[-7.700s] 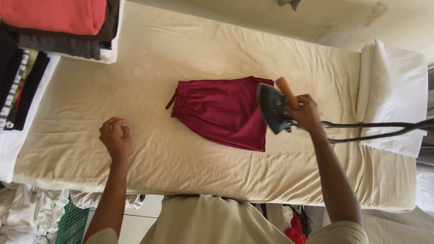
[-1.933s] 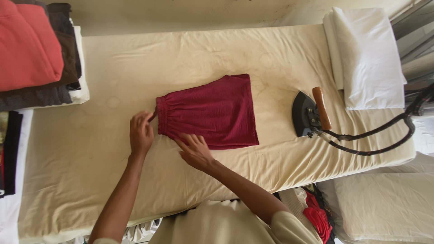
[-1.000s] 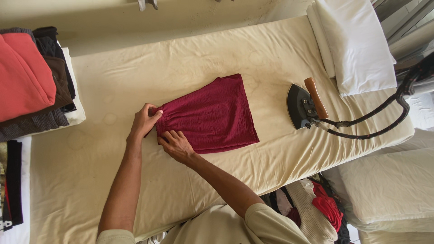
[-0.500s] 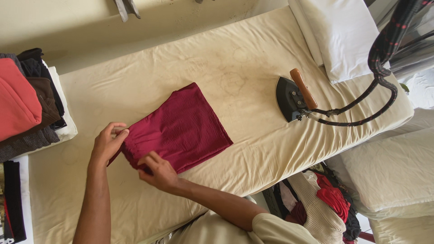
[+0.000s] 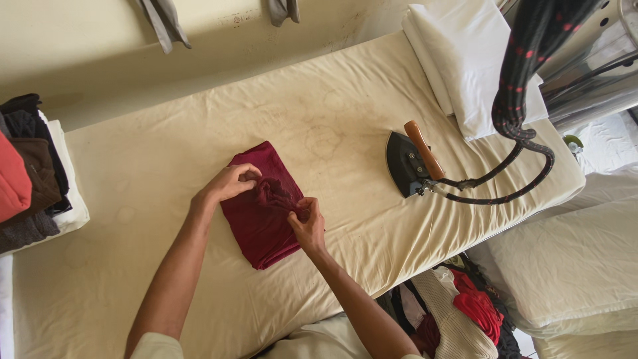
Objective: The person picks up a pair of shorts from a pile, spreads them on an ironing board, irons the fabric using an iron, and then folds the shorts into a compact rectangular shape.
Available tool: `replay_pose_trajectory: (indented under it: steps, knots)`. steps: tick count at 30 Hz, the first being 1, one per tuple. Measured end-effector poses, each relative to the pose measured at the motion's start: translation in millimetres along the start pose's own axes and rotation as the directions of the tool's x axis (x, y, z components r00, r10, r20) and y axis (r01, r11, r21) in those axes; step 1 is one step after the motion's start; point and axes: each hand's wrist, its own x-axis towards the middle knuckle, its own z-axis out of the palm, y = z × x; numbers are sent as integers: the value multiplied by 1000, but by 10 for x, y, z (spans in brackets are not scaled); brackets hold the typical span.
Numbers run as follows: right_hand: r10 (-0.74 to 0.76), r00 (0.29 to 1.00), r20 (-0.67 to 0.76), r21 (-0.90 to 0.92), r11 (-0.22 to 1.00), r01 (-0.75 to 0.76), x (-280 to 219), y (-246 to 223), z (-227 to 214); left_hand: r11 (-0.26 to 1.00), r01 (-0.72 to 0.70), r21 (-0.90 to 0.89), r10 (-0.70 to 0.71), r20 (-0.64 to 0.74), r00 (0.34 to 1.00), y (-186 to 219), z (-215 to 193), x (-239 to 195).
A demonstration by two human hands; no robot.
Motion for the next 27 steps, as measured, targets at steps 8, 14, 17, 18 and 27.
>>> replay_pose_trajectory:
  steps: [8, 14, 17, 18, 27]
  knots:
    - [14, 999, 36, -313, 950, -2, 298, 48, -146, 950, -22, 310, 111, -270, 957, -421, 371, 797]
    - [-273, 942, 196, -556, 760, 336, 408, 279, -375, 930, 18, 366, 229, -618, 752, -417, 657, 581]
    - [-476, 868, 144, -446, 752, 486, 574, 352, -731, 938, -45, 343, 298, -735, 609, -250, 663, -53]
    - [-478, 865, 154, -442, 749, 493, 724, 288, -1005, 940, -37, 339, 291, -742, 604, -293, 729, -212]
    - [-687, 626, 369, -460, 450, 765, 1008, -470, -774, 949, -11, 314, 259, -761, 595, -588, 2533, -1537]
